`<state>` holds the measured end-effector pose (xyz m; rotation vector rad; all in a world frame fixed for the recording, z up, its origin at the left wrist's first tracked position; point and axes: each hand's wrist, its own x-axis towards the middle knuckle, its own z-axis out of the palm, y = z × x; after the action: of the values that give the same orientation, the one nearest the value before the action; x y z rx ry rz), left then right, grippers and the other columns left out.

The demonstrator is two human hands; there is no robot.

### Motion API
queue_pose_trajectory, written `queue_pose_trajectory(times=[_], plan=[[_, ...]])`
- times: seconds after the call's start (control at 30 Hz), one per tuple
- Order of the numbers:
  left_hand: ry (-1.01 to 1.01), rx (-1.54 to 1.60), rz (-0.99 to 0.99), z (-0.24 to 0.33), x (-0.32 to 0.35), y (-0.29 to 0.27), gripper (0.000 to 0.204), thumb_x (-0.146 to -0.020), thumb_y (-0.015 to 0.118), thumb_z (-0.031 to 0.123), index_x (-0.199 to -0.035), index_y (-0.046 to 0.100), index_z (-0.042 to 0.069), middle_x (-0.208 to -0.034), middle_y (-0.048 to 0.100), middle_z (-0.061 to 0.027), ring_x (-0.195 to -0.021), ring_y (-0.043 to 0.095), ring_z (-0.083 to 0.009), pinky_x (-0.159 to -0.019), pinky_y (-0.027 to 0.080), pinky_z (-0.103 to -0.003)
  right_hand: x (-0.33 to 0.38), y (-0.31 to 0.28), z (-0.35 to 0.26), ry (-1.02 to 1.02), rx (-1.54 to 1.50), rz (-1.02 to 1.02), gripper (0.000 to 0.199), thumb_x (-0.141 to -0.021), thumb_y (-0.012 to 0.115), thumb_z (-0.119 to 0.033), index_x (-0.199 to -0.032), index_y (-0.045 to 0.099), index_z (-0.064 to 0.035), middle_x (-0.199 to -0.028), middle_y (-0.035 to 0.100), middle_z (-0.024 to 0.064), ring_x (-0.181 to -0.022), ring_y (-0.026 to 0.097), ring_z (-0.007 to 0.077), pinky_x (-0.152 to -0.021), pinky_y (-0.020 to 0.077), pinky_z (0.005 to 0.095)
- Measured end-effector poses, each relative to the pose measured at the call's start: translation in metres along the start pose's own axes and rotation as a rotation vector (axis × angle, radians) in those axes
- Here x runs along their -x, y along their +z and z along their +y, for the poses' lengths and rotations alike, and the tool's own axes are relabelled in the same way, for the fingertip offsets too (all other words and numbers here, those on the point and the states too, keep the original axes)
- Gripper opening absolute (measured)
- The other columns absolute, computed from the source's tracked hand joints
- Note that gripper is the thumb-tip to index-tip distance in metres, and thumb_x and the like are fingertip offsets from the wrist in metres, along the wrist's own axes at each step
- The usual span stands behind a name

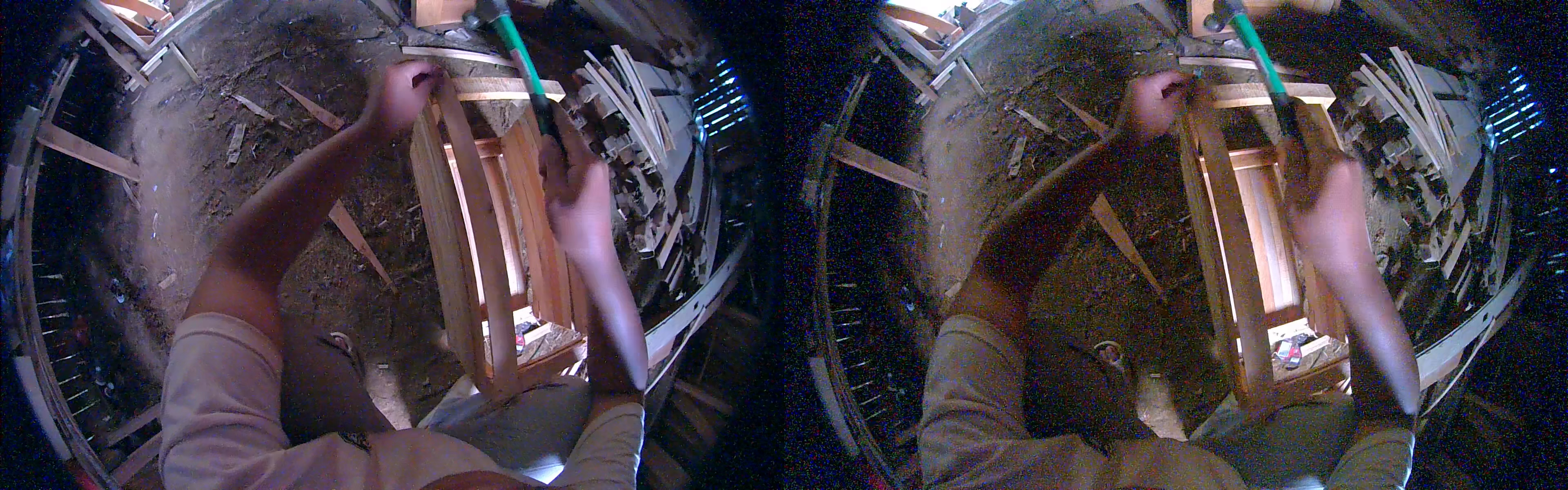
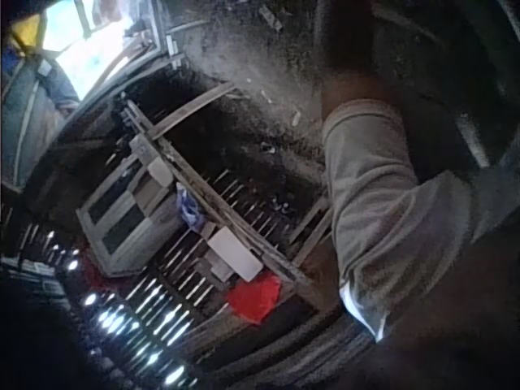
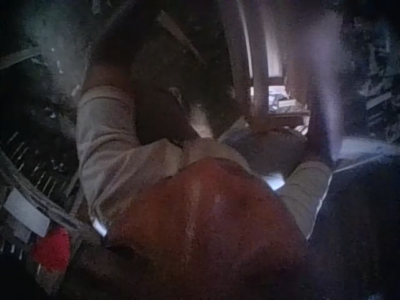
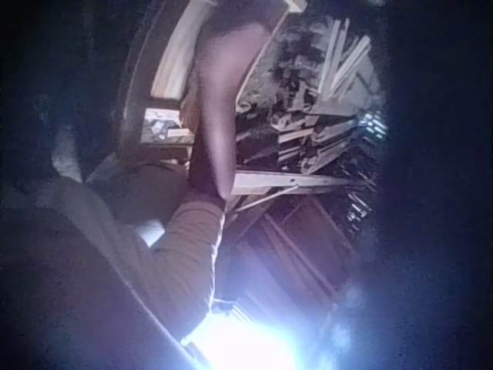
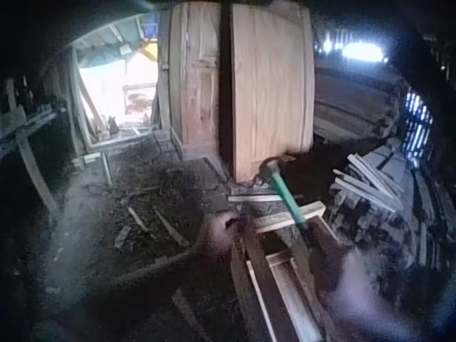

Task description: The person assembles a small wooden box-like frame by hand, positioning planks and using a hammer to drive nails into the joints. The person repeatedly adjusts the frame and hammers nails at multiple corners to secure the structure.

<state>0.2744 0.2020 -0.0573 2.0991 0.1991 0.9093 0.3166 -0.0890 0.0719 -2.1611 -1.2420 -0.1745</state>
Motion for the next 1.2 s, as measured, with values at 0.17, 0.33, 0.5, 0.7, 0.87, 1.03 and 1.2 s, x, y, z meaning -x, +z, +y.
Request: queue_pose_trajectory(times=[0.17,0.33,0.5,0.7,0.87,1.03,1.2], plan=[[0.224,-0.075,0.257,0.010,0.016,0.000,0.039,-0.092,0.069,0.016,-0.128,0.064,0.003,-0.119,0.070,-0.0198,-0.119,0.066,-0.0333,-0.105,0.049,-0.043,0.006,-0.010,0.007,0.211,-0.192,-0.138,0.029,-0.103,0.059,-0.011,-0.129,0.061,0.0016,-0.076,0.057,0.0032,-0.063,0.052,0.0113,-0.055,0.0407,0.0284],[0.667,-0.220,-0.200,0.064,0.043,0.019,0.038,-0.099,0.060,0.032,-0.122,0.066,0.004,-0.128,0.064,-0.0170,-0.136,0.051,-0.0357,-0.116,0.039,-0.048,0.018,-0.004,0.038,0.205,-0.175,-0.181,0.032,-0.099,0.060,-0.010,-0.129,0.060,0.0010,-0.085,0.066,0.0148,-0.079,0.064,0.0287,-0.068,0.0495,0.0380],[0.523,-0.259,-0.528,0.060,0.055,0.029,0.035,-0.095,0.057,0.033,-0.112,0.068,0.004,-0.121,0.067,-0.0150,-0.122,0.058,-0.0374,-0.109,0.044,-0.047,0.002,0.003,0.016,0.302,-0.212,-0.228,0.039,-0.097,0.058,-0.007,-0.135,0.057,0.0009,-0.099,0.072,0.0281,-0.098,0.069,0.0488,-0.082,0.0564,0.0495],[0.538,-0.343,-0.541,0.066,0.053,0.032,0.026,-0.092,0.057,0.028,-0.103,0.067,0.007,-0.110,0.067,-0.0139,-0.111,0.061,-0.0360,-0.104,0.046,-0.047,0.000,0.004,0.029,-0.037,-0.041,-0.088,0.037,-0.100,0.055,-0.007,-0.136,0.056,0.0016,-0.108,0.069,0.0308,-0.104,0.066,0.0426,-0.086,0.0544,0.0479],[0.622,-0.269,-0.322,0.052,0.056,0.037,0.026,-0.093,0.057,0.032,-0.095,0.065,0.008,-0.098,0.065,-0.0121,-0.108,0.061,-0.0358,-0.104,0.045,-0.049,-0.008,0.011,0.013,0.134,-0.067,-0.139,0.031,-0.105,0.056,-0.011,-0.133,0.059,0.0038,-0.102,0.071,0.0246,-0.094,0.068,0.0237,-0.087,0.0519,0.0387],[0.551,-0.223,-0.218,0.054,0.045,0.018,0.035,-0.092,0.061,0.036,-0.109,0.067,0.006,-0.119,0.064,-0.0144,-0.127,0.054,-0.0348,-0.116,0.036,-0.052,-0.014,0.029,0.048,0.175,-0.132,-0.079,0.034,-0.100,0.061,-0.014,-0.130,0.061,0.0017,-0.104,0.070,0.0312,-0.101,0.070,0.0460,-0.085,0.0542,0.0486],[0.642,-0.234,-0.295,0.036,0.038,0.029,0.028,-0.091,0.064,0.033,-0.101,0.064,0.007,-0.109,0.061,-0.0134,-0.118,0.055,-0.0352,-0.113,0.038,-0.052,-0.008,0.043,0.070,0.202,-0.264,-0.033,0.026,-0.106,0.056,-0.015,-0.125,0.061,0.0019,-0.072,0.053,-0.0004,-0.059,0.044,0.0061,-0.051,0.0343,0.0284]])
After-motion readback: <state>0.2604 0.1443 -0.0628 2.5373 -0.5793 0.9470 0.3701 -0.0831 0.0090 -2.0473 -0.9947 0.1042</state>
